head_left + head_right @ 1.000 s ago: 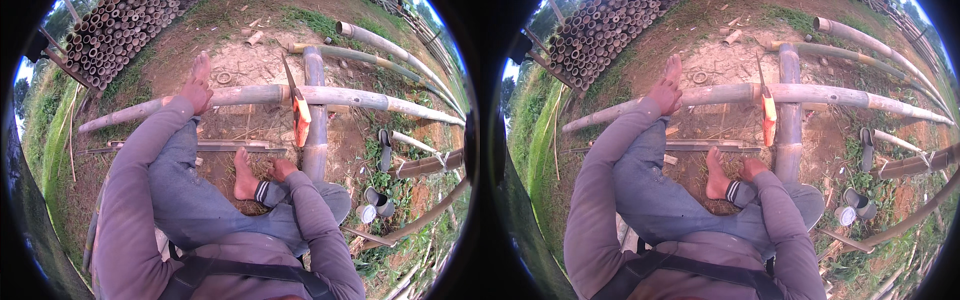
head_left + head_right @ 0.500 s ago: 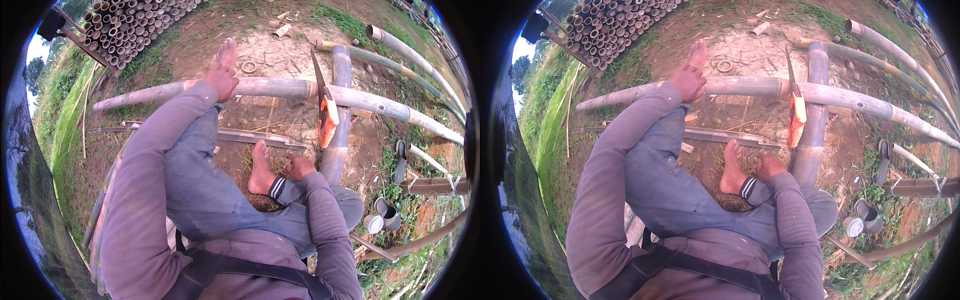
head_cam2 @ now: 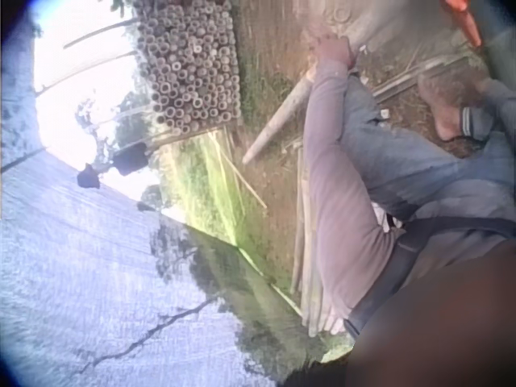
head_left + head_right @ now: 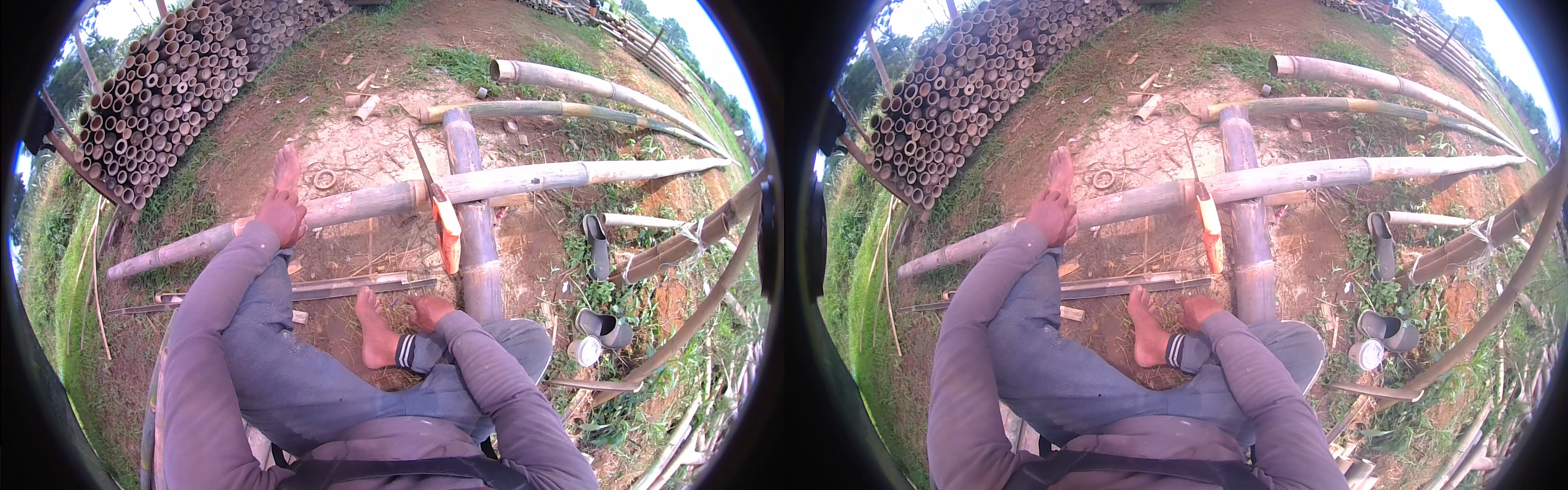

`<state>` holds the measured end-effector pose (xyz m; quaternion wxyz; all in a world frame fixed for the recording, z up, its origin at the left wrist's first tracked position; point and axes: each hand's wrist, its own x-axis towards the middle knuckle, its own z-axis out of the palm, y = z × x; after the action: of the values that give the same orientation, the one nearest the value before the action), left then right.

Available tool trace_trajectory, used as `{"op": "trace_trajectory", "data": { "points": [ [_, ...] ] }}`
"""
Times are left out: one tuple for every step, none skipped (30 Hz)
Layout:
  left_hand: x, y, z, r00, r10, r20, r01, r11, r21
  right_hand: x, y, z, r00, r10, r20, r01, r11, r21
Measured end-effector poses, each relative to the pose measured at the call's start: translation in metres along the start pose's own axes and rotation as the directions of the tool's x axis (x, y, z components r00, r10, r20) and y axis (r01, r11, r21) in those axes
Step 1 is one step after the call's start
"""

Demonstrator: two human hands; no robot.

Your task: The person sits on the ground and uses a hand saw to cut a long bamboo pole into shorter sections. They position the pole between their legs and saw through it repeatedly.

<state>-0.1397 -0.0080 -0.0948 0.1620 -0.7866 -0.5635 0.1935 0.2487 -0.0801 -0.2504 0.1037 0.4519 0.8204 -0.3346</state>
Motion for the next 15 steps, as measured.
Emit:
{"op": "trace_trajectory", "data": {
  "points": [
    [0.0, 0.0, 0.001, 1.0, 0.002, 0.0, -0.002, 1.0, -0.008, 0.0, 0.0, -0.001, 1.0, 0.009, 0.013, -0.01, 1.0, 0.011],
    [0.0, 0.0, 0.001, 1.0, 0.004, 0.019, -0.004, 1.0, -0.008, 0.0, -0.001, -0.001, 1.0, 0.006, 0.016, -0.006, 1.0, -0.001],
    [0.0, -0.001, 0.002, 1.0, 0.006, 0.026, -0.006, 1.0, -0.003, 0.0, -0.001, -0.001, 1.0, 0.008, 0.018, -0.008, 1.0, -0.002],
    [-0.001, -0.001, 0.002, 1.0, 0.012, 0.015, -0.012, 1.0, 0.001, 0.0, -0.001, -0.001, 1.0, 0.009, 0.02, -0.009, 1.0, -0.002],
    [-0.002, -0.001, 0.002, 1.0, 0.017, -0.009, -0.017, 1.0, 0.01, 0.0, -0.001, 0.0, 1.0, 0.018, 0.021, -0.018, 1.0, 0.0],
    [-0.003, 0.0, 0.002, 0.999, 0.017, -0.042, -0.015, 0.999, 0.029, -0.001, -0.002, 0.002, 1.0, 0.016, -0.003, -0.016, 1.0, -0.001],
    [-0.003, 0.0, 0.001, 0.999, 0.02, -0.029, -0.02, 1.0, 0.015, 0.0, -0.001, 0.002, 1.0, -0.001, 0.014, 0.001, 1.0, 0.001],
    [-0.008, 0.002, 0.002, 1.0, 0.023, -0.014, -0.023, 1.0, 0.003, -0.002, -0.002, 0.007, 1.0, -0.003, 0.027, 0.003, 1.0, 0.01],
    [-0.008, 0.003, 0.002, 1.0, 0.023, 0.018, -0.022, 1.0, -0.011, -0.001, -0.001, 0.008, 0.999, -0.005, 0.052, 0.004, 1.0, 0.02],
    [-0.01, 0.003, 0.002, 1.0, 0.022, -0.01, -0.022, 1.0, -0.004, -0.002, -0.001, 0.01, 1.0, -0.011, 0.02, 0.011, 1.0, 0.014],
    [-0.01, 0.003, 0.002, 1.0, 0.023, -0.013, -0.024, 1.0, -0.006, -0.002, 0.0, 0.011, 1.0, -0.021, 0.015, 0.021, 1.0, 0.007],
    [-0.011, 0.004, 0.002, 1.0, 0.023, -0.018, -0.023, 1.0, -0.006, -0.002, 0.001, 0.012, 1.0, -0.023, 0.015, 0.023, 1.0, 0.007],
    [-0.011, 0.004, 0.002, 1.0, 0.025, -0.014, -0.026, 1.0, -0.008, -0.001, 0.002, 0.013, 1.0, -0.026, 0.004, 0.026, 1.0, 0.016],
    [-0.01, 0.003, 0.003, 1.0, 0.025, -0.015, -0.025, 1.0, -0.008, -0.001, 0.002, 0.013, 1.0, -0.029, 0.011, 0.029, 1.0, 0.009],
    [-0.01, 0.003, 0.004, 1.0, 0.023, -0.009, -0.023, 1.0, -0.006, 0.0, 0.003, 0.013, 0.999, -0.035, 0.007, 0.035, 0.999, 0.011]
  ]
}}
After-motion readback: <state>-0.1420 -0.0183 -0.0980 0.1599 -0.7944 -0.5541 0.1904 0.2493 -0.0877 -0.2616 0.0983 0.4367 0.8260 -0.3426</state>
